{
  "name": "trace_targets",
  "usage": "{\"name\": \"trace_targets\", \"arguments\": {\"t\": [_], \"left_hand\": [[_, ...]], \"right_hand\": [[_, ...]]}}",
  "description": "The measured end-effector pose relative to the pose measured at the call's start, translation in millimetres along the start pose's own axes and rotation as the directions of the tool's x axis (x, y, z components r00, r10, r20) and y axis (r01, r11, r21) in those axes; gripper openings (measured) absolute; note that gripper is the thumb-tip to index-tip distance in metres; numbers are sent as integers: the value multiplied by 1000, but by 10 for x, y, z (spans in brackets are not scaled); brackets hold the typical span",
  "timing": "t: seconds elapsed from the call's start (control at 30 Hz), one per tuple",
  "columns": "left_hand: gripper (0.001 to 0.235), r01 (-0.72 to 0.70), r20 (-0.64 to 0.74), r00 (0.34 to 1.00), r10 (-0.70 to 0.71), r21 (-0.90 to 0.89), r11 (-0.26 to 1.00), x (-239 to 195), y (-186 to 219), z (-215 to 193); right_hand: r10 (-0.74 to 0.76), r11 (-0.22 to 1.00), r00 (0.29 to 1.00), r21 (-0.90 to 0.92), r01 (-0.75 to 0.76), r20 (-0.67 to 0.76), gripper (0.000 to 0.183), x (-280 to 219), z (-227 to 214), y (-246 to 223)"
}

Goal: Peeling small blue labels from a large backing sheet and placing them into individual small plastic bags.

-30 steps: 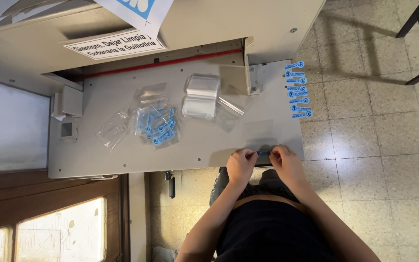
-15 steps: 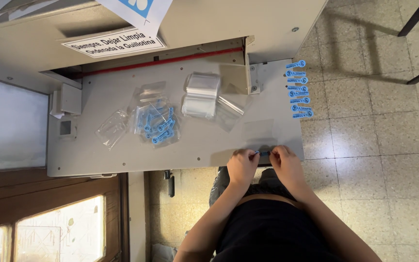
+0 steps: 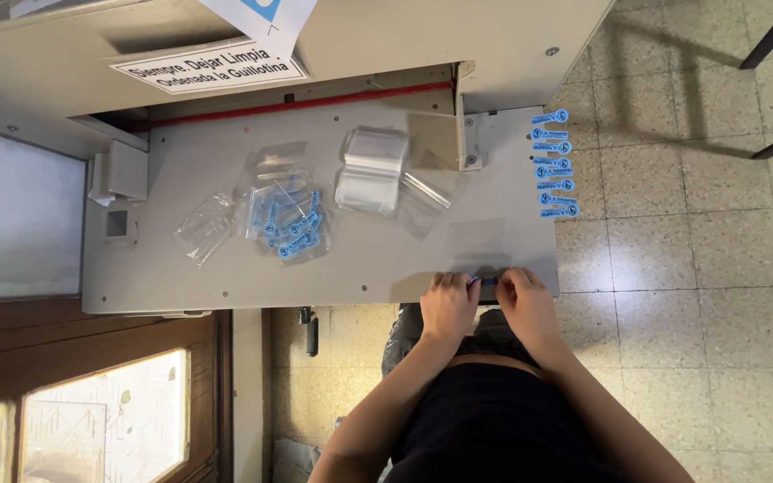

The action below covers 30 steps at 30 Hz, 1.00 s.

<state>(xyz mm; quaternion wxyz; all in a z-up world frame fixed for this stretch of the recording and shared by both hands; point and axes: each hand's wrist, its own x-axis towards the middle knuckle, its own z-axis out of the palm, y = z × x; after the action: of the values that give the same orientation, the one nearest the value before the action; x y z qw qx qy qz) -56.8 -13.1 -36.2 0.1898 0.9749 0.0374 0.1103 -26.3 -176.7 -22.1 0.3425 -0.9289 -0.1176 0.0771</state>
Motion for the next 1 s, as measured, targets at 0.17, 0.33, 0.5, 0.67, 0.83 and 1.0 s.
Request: {"name": "trace_targets", "arguments": {"t": [0.17,0.33,0.5,0.67,0.83,1.0], "left_hand": [[29,-58,28,998,56,96,994,49,77,-148],[45,-65,182,983,28,202,977,129,53,-281],[44,-6,108,994,-18,220,976,48,-113,-23],[24,-92,9,996,91,134,987,94,-186,-227],[44,-712,-158,692,705,11,702,246,-246,-613],[12,-359,-136,933,333,-359,861,119,-487,-873]], "right_hand": [[-18,999,1000,-41,18,-9,9,-2,-25,-55],[-70,964,989,-262,33,-133,21,16,81,13],[-39,889,976,-452,-64,-215,34,35,-35,127],[174,950,896,-170,-262,-409,27,205,-396,323],[695,472,719,751,-462,5,39,742,-359,1000],[843,198,539,930,-310,0,17,833,-291,1446]]}}
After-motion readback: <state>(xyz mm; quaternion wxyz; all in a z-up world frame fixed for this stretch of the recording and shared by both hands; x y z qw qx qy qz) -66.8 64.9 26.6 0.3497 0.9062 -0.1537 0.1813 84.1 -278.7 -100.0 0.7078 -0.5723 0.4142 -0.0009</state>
